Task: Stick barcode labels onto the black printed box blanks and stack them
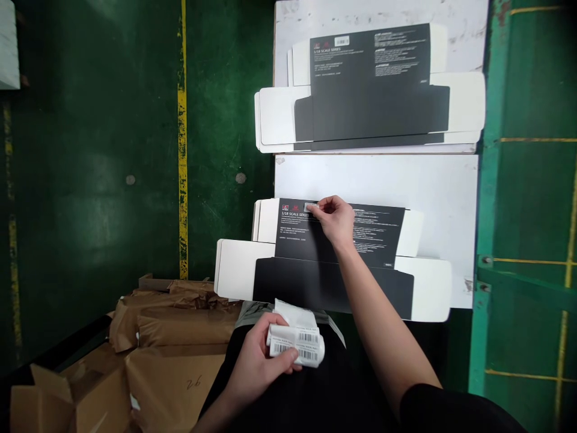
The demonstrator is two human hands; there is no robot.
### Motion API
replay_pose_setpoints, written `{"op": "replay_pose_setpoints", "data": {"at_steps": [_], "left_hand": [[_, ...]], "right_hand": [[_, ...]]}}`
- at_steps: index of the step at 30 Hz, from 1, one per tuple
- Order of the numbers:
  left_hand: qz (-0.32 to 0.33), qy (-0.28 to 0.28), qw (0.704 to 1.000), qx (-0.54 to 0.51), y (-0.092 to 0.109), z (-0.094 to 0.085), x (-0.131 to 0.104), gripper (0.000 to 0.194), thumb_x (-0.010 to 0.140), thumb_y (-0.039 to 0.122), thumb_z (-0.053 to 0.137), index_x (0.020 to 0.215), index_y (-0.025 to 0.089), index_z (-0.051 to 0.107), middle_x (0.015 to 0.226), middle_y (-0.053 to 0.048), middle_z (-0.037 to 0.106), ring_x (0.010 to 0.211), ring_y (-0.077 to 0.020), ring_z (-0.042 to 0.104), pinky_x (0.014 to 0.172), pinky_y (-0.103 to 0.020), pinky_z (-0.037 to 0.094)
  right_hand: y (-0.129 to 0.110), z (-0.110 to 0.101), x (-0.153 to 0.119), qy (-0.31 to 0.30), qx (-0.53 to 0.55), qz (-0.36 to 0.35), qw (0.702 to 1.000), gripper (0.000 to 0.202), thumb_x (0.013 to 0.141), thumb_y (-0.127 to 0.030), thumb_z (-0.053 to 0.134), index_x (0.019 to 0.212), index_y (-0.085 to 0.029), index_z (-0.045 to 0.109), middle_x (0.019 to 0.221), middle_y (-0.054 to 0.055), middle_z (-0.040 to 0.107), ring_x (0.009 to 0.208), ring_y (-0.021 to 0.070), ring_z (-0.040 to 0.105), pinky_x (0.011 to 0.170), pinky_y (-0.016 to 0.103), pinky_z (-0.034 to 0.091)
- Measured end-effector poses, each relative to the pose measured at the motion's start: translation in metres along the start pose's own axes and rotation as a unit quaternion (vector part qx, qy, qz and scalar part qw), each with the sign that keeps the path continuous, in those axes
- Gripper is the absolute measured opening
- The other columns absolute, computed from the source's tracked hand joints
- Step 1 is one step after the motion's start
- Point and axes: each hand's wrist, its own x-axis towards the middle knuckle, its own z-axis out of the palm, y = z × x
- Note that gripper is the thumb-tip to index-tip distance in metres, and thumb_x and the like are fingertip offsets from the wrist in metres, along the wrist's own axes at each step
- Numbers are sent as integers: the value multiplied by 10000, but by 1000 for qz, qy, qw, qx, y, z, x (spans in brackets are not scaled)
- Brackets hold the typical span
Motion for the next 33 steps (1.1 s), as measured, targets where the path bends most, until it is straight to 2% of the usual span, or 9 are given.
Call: {"op": "replay_pose_setpoints", "data": {"at_steps": [11,25,28,31,33], "left_hand": [[0,5,1000,-2,-3,1,0,385,779,289,794,1027,191,516,954,-76,751,748,-202,754,608,-231,558],[1,0,1000,-5,-4,0,-1,391,785,296,796,1032,197,509,975,-72,746,769,-202,753,620,-235,568],[6,-7,1000,-5,-2,0,-1,366,804,281,778,1035,205,504,966,-57,743,762,-187,744,632,-239,567],[12,-4,1000,-3,0,1,-3,371,801,289,783,1029,207,502,958,-54,742,745,-180,739,626,-238,563],[15,-2,1000,-2,0,2,-4,384,795,299,790,1029,205,501,963,-60,746,744,-181,740,625,-238,563]], "right_hand": [[-2,1,-1,5,-19,-6,1000,283,663,-380,815,706,-199,603,652,-25,607,621,131,536,656,301,458],[-2,5,-1,8,-102,-26,994,241,729,-367,754,724,-211,571,674,-19,617,630,143,547,674,305,449],[-2,-1,2,10,-150,-36,988,292,724,-415,770,742,-216,556,690,-7,617,649,162,546,675,322,439],[-3,-15,6,37,-208,-41,977,391,668,-474,817,764,-223,532,720,4,605,672,180,533,675,338,432],[-2,-25,8,43,-207,-28,977,397,656,-473,816,778,-227,529,710,-1,595,666,183,535,670,339,438]]}}
